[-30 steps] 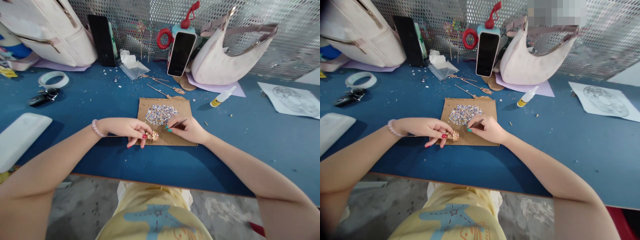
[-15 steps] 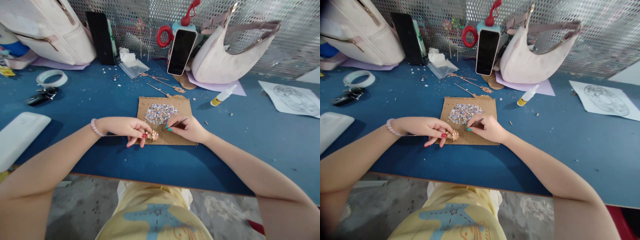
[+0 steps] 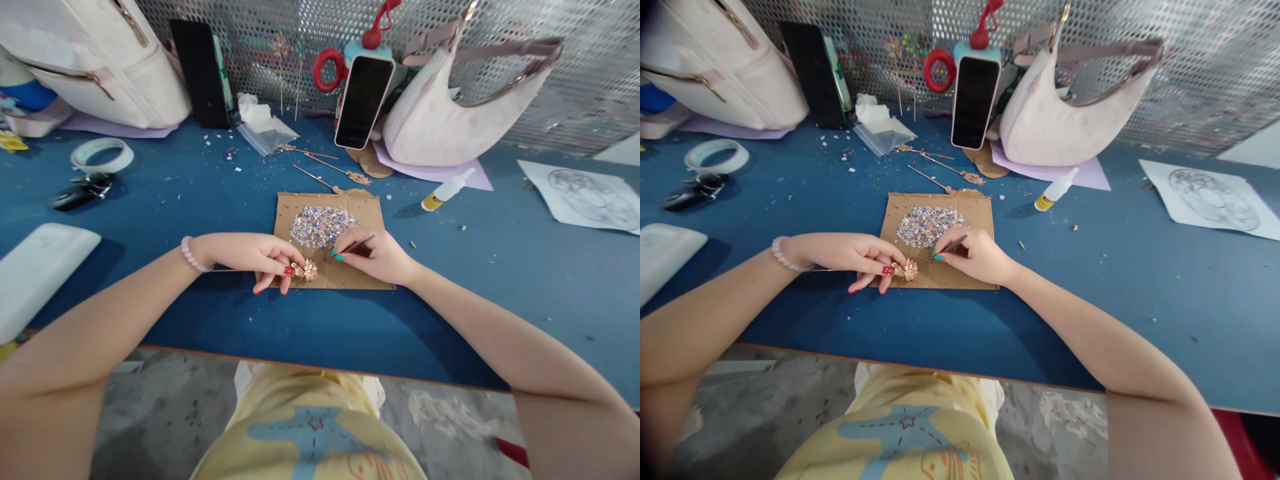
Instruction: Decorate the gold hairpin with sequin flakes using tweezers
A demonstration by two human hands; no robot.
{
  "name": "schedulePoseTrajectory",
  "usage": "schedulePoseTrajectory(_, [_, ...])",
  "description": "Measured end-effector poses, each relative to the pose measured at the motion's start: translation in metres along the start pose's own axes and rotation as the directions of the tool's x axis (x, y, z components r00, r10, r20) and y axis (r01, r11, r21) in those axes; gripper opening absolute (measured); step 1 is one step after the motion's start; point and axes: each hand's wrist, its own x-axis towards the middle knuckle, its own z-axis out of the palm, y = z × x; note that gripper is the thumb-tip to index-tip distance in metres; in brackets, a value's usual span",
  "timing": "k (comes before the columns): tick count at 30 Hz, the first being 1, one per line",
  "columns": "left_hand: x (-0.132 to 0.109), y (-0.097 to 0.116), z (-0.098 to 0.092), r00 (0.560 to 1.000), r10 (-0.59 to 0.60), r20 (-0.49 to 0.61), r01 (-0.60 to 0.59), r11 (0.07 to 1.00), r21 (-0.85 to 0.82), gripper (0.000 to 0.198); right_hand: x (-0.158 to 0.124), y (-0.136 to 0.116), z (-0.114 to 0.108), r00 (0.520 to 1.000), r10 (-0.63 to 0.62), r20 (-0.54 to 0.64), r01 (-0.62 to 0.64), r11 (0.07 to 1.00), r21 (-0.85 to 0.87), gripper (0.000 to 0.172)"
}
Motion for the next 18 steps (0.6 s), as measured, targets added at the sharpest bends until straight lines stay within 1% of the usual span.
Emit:
schedulePoseTrajectory(6, [0.0005,-0.0006,-0.0006,1.000,-0.004,0.006,0.004,1.000,0.004,0.046,0.0001,0.0003,-0.0003,1.000,0.000,0.005,0.000,1.000,-0.007,0.015])
schedulePoseTrajectory(18, [-0.0005,0.0003,-0.0001,1.000,0.001,0.009,-0.001,1.000,0.019,0.046,0.0012,-0.0020,-0.0001,0.999,-0.036,-0.001,0.036,0.999,-0.036,0.014])
